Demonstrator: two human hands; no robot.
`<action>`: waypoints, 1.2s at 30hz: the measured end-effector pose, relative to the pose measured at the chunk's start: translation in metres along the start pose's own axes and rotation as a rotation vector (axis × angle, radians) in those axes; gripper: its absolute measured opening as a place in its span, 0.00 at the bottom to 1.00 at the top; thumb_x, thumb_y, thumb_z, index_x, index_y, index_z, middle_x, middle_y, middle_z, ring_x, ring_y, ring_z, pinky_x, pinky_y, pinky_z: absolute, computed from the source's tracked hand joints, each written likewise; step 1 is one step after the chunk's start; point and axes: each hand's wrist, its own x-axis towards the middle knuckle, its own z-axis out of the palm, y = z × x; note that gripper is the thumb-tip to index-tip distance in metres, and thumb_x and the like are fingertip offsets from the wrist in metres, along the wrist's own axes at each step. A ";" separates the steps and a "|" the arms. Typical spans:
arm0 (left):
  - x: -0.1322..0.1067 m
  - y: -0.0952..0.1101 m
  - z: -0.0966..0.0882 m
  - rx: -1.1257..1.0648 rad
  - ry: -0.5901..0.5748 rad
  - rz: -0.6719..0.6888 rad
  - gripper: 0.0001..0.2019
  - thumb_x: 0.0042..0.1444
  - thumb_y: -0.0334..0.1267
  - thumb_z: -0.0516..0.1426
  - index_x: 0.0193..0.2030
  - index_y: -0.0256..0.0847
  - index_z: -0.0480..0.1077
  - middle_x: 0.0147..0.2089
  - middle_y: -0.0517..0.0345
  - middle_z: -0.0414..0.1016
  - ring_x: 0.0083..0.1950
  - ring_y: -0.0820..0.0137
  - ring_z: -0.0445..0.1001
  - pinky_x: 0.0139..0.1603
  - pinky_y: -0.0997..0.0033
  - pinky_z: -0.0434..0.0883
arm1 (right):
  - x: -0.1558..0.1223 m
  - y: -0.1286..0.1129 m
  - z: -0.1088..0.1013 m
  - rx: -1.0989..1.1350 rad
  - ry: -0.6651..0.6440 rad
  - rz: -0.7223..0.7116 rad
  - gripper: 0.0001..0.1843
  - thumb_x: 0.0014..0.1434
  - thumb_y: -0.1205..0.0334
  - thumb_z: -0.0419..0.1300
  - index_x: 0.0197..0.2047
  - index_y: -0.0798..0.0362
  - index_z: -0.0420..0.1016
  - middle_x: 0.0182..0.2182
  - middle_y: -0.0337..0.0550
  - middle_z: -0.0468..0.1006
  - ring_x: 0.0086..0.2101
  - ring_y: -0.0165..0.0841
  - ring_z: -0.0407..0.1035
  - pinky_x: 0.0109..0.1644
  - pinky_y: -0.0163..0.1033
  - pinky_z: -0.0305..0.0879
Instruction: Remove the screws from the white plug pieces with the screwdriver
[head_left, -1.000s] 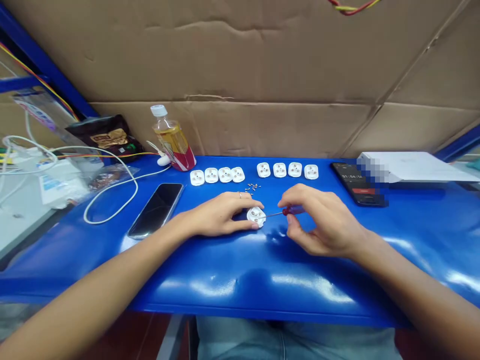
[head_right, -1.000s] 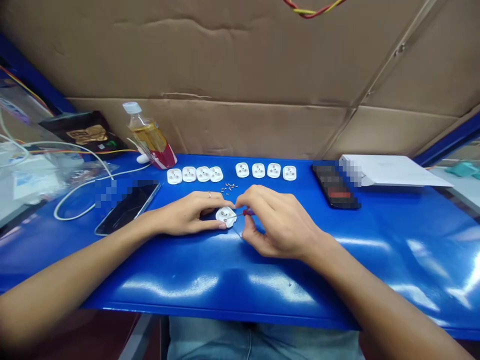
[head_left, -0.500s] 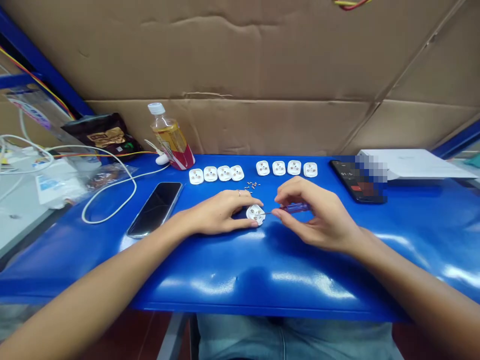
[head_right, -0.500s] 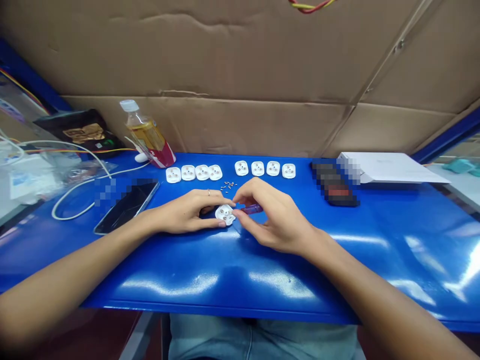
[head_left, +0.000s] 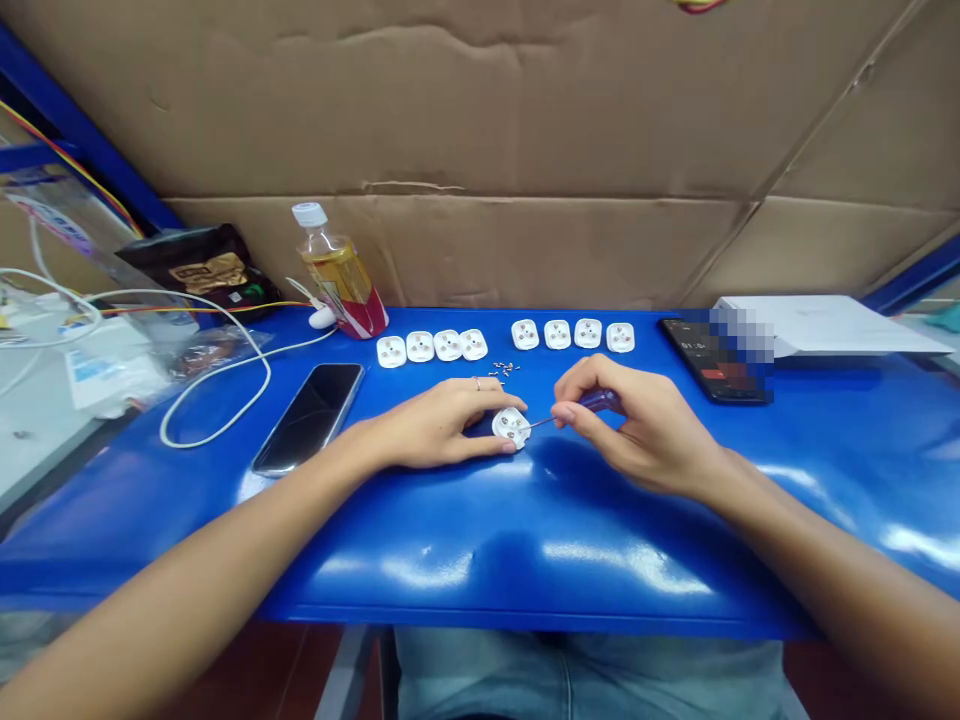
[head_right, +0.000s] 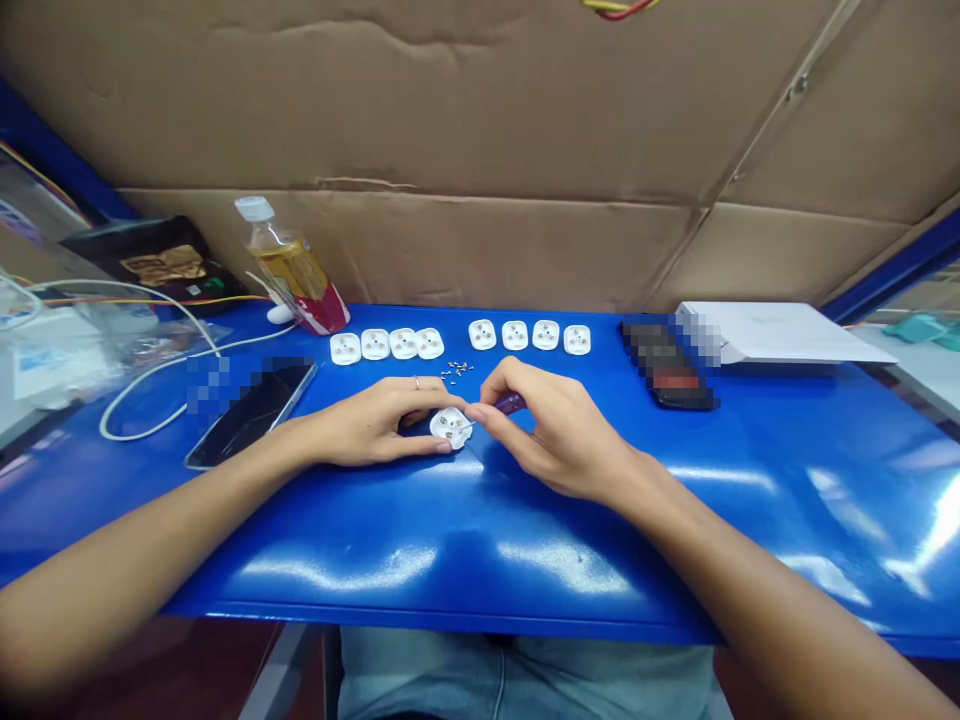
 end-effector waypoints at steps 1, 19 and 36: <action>0.000 0.000 0.000 0.003 0.001 0.003 0.23 0.69 0.50 0.61 0.66 0.44 0.73 0.56 0.48 0.78 0.53 0.61 0.78 0.56 0.64 0.72 | 0.000 0.000 0.000 -0.009 0.015 -0.006 0.07 0.71 0.58 0.62 0.39 0.49 0.71 0.34 0.40 0.82 0.33 0.33 0.77 0.38 0.37 0.75; 0.001 -0.008 -0.004 0.170 0.191 -0.074 0.21 0.78 0.46 0.45 0.64 0.46 0.75 0.75 0.51 0.66 0.74 0.54 0.61 0.76 0.45 0.54 | 0.004 0.032 0.010 0.121 0.039 0.107 0.09 0.76 0.57 0.55 0.50 0.48 0.75 0.49 0.45 0.82 0.51 0.37 0.77 0.58 0.47 0.72; 0.011 0.024 -0.007 -0.250 0.052 -0.458 0.15 0.60 0.51 0.65 0.41 0.39 0.80 0.35 0.56 0.82 0.34 0.66 0.77 0.34 0.70 0.69 | 0.005 0.057 0.010 -0.023 0.176 0.158 0.12 0.76 0.54 0.53 0.46 0.49 0.74 0.43 0.47 0.82 0.44 0.40 0.76 0.51 0.46 0.69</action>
